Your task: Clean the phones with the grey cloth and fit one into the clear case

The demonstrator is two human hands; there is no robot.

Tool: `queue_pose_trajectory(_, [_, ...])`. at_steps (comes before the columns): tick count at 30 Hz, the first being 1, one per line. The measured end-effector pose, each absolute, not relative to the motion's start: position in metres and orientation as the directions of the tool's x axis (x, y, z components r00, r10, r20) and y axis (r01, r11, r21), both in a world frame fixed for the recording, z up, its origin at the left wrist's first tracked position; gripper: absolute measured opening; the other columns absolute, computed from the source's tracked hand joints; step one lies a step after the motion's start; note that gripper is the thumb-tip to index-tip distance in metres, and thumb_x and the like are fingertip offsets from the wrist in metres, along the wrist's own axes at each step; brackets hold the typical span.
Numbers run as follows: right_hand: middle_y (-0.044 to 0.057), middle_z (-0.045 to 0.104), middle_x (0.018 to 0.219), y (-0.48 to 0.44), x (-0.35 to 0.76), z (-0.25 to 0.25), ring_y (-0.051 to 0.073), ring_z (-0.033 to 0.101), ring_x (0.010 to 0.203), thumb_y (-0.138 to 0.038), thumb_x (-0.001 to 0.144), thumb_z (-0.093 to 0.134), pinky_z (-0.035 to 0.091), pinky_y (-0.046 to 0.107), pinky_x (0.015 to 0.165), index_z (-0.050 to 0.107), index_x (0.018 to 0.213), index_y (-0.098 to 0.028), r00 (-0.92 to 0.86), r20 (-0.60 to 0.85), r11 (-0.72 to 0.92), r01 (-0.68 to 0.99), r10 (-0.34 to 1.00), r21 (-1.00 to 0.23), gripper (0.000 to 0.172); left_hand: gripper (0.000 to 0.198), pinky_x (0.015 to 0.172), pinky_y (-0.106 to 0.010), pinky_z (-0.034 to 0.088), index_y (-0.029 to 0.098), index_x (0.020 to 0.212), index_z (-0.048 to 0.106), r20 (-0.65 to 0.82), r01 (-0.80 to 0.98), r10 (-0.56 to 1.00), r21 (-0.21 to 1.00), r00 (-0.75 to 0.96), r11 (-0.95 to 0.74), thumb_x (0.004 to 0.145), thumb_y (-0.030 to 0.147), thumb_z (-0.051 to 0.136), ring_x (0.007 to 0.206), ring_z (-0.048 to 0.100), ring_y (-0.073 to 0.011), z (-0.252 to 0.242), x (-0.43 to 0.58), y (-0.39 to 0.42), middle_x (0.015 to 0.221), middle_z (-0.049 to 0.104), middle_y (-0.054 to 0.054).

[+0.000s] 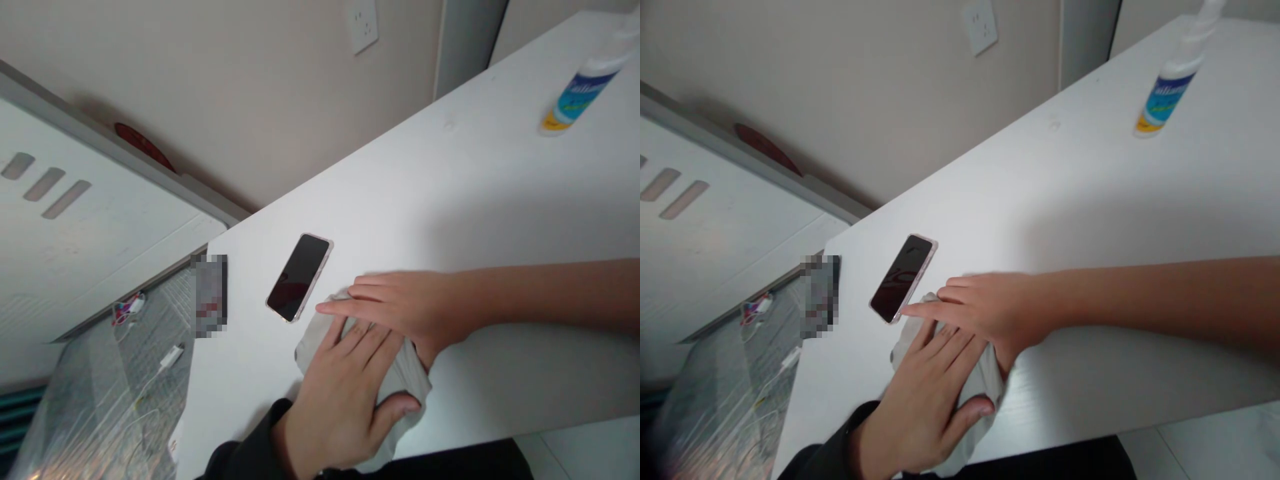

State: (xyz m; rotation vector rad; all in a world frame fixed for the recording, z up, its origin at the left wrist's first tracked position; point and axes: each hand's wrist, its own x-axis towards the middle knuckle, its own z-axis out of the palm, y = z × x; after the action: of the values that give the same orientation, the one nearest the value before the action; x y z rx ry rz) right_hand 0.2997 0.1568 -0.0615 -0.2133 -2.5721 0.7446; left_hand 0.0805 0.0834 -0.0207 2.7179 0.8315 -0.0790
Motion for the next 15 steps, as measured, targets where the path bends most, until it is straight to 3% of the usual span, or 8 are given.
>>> queue_pose_trajectory(3, [0.023, 0.068, 0.135, 0.156, 0.301, -0.06, 0.032, 0.062, 0.12, -0.039, 0.076, 0.095, 0.048, 0.045, 0.109, 0.022, 0.168, -0.002, -0.876, 0.376, 0.814, 0.03, 0.3, -0.58, 0.124, 0.069, 0.137, -0.044, 0.001, 0.018, 0.164, 0.042, -0.125, 0.574, 0.562, 0.245, 0.818, -0.781, 0.11, 0.061, 0.051, 0.158, 0.041, -0.0271, -0.021, 0.075, 0.079, 0.164, 0.057, -0.006])
queue_pose_trajectory(7, [0.023, 0.065, 0.142, 0.154, 0.301, -0.061, 0.032, 0.062, 0.122, -0.041, 0.069, 0.101, 0.048, 0.045, 0.111, 0.025, 0.167, -0.005, -0.866, 0.374, 0.771, 0.022, 0.333, -0.636, 0.129, 0.071, 0.137, -0.042, 0.002, 0.011, 0.172, 0.024, -0.088, 0.558, 0.551, 0.125, 0.83, -0.82, 0.116, 0.052, 0.036, 0.17, 0.019, -0.0238, -0.023, 0.058, 0.064, 0.177, 0.038, -0.008])
queue_pose_trajectory(11, [0.019, 0.068, 0.133, 0.153, 0.299, -0.062, 0.033, 0.064, 0.12, -0.054, 0.067, 0.101, 0.05, 0.046, 0.108, 0.029, 0.167, -0.01, -0.869, 0.337, 0.743, 0.052, 0.363, -0.667, 0.131, 0.073, 0.138, -0.041, 0.006, 0.007, 0.174, 0.014, -0.044, 0.577, 0.577, -0.001, 0.816, -0.816, 0.116, 0.05, 0.025, 0.172, 0.009, -0.0243, -0.028, 0.028, 0.038, 0.181, 0.027, -0.009])
queue_pose_trajectory(13, [0.018, 0.07, 0.13, 0.152, 0.298, -0.061, 0.033, 0.064, 0.118, -0.055, 0.065, 0.102, 0.05, 0.044, 0.106, 0.033, 0.166, -0.009, -0.877, 0.31, 0.742, 0.074, 0.367, -0.667, 0.13, 0.076, 0.139, -0.042, 0.005, 0.004, 0.173, 0.02, -0.051, 0.564, 0.568, -0.074, 0.822, -0.823, 0.115, 0.053, 0.028, 0.172, 0.009, -0.0261, -0.032, 0.01, 0.022, 0.179, 0.031, -0.011])
queue_pose_trajectory(15, [0.018, 0.07, 0.129, 0.153, 0.297, -0.059, 0.033, 0.064, 0.117, -0.057, 0.064, 0.102, 0.051, 0.044, 0.105, 0.038, 0.164, -0.007, -0.883, 0.296, 0.746, 0.085, 0.363, -0.66, 0.128, 0.068, 0.14, -0.042, 0.005, 0.007, 0.169, 0.036, -0.028, 0.539, 0.548, -0.149, 0.836, -0.829, 0.115, 0.048, 0.041, 0.171, 0.011, -0.0261, -0.037, -0.004, 0.008, 0.175, 0.04, -0.009])
